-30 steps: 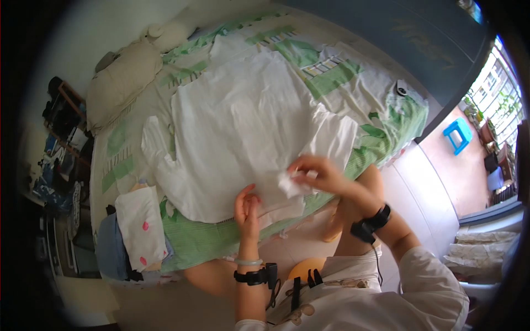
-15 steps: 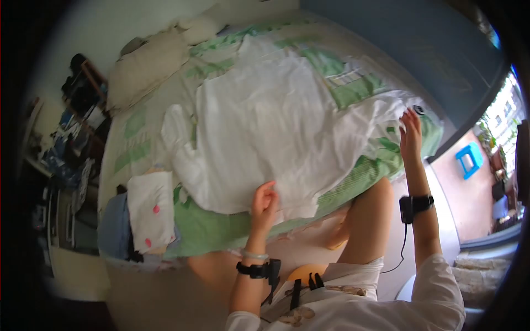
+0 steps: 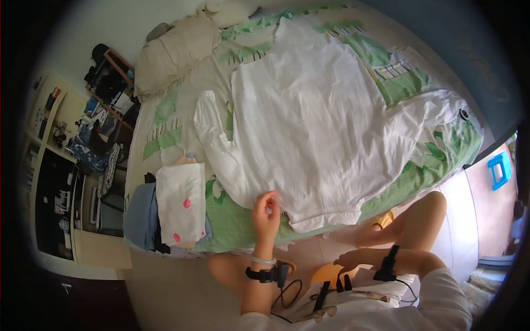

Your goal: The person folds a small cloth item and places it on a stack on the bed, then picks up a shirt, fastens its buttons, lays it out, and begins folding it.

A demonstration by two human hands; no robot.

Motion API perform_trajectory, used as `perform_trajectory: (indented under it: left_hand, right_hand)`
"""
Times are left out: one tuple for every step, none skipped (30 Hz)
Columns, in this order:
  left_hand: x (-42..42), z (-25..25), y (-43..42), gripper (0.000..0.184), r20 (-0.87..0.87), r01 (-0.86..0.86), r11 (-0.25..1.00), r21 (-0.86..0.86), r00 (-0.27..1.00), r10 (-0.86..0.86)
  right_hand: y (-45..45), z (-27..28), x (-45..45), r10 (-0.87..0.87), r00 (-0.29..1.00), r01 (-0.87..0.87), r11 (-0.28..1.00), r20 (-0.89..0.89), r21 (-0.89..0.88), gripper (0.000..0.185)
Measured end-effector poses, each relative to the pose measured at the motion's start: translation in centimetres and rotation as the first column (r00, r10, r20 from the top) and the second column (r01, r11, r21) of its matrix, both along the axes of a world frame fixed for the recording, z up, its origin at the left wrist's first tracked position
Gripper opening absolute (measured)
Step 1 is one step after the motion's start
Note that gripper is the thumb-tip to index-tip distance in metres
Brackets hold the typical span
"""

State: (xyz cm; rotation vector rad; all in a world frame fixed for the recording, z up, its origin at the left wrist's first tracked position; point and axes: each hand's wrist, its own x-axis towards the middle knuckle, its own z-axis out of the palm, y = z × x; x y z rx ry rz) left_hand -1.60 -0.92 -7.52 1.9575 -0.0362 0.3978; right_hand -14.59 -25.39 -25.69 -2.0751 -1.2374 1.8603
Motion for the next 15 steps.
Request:
perform_trajectory:
  left_hand:
    - [0.0,0.9,-0.8,0.012,0.043,-0.042,0.999,-0.014,0.998,0.042]
    - [0.0,1.0,-0.9,0.012,0.033,-0.045,0.999,-0.009,0.998,0.045]
    - [-0.2,0.7,-0.6,0.012,0.022,-0.029,0.997,0.070,0.999,0.027]
    - [-0.4,0.5,-0.4,0.012,0.007,-0.014,0.989,0.148,1.000,0.013]
    - [-0.5,0.6,-0.4,0.012,-0.002,-0.022,0.988,0.152,1.000,0.023]
    - [-0.5,0.6,-0.3,0.011,0.038,-0.003,0.989,0.151,0.999,-0.003]
    - [-0.2,0.6,-0.2,0.011,0.074,0.020,0.988,0.152,0.997,-0.032]
    - [0.4,0.5,0.0,0.011,0.056,0.020,0.987,0.157,0.998,-0.030]
    - [0.6,0.3,0.0,0.012,0.066,0.005,0.991,0.135,0.998,-0.015]
    - [0.2,0.4,-0.1,0.014,0.067,-0.014,0.994,0.111,0.998,0.007]
    - [0.2,0.6,-0.1,0.015,0.052,0.000,0.992,0.128,0.999,-0.007]
    - [0.2,0.6,-0.1,0.015,0.041,0.007,0.992,0.123,0.999,-0.012]
    - [0.1,0.4,0.0,0.016,0.053,0.015,0.991,0.129,0.998,-0.022]
    - [0.1,0.3,-0.1,0.016,0.072,0.028,0.991,0.132,0.997,-0.038]
    - [0.1,0.3,-0.2,0.016,0.069,0.047,0.992,0.119,0.996,-0.056]
  right_hand:
    - [1.0,-2.7,-1.3,0.020,0.999,-0.020,1.000,-0.045,-0.005,0.049]
    - [1.9,-4.8,-2.4,0.029,0.996,-0.029,1.000,-0.090,-0.002,0.050]
    - [2.6,-6.6,-3.5,0.036,0.991,-0.036,0.999,-0.131,0.001,0.051]
    - [2.9,-8.0,-4.2,0.041,0.983,-0.042,0.999,-0.179,0.002,0.053]
    - [3.1,-9.3,-4.7,0.043,0.975,-0.042,0.999,-0.220,0.008,0.054]
    - [3.3,-9.5,-4.8,0.044,0.965,-0.043,0.999,-0.258,0.010,0.055]
    - [3.0,-9.9,-4.7,0.021,0.951,-0.017,1.000,-0.308,0.017,0.057]
    - [2.8,-9.2,-4.5,-0.018,0.932,0.019,1.000,-0.361,-0.001,0.058]
    - [2.3,-6.6,-2.8,-0.110,0.889,0.109,0.994,-0.444,-0.029,0.060]
    - [1.8,-2.9,-0.7,-0.217,0.807,0.207,0.975,-0.549,-0.081,0.062]
    - [1.1,1.5,1.8,-0.323,0.693,0.301,0.942,-0.644,-0.148,0.064]
    - [0.1,6.4,4.2,-0.412,0.553,0.385,0.897,-0.724,-0.217,0.066]
    - [-1.1,11.2,6.0,-0.476,0.396,0.456,0.844,-0.785,-0.282,0.069]
    - [-2.9,15.1,6.8,-0.517,0.236,0.529,0.779,-0.823,-0.337,0.071]
    - [-4.9,18.1,6.6,-0.551,0.062,0.603,0.685,-0.832,-0.408,0.073]
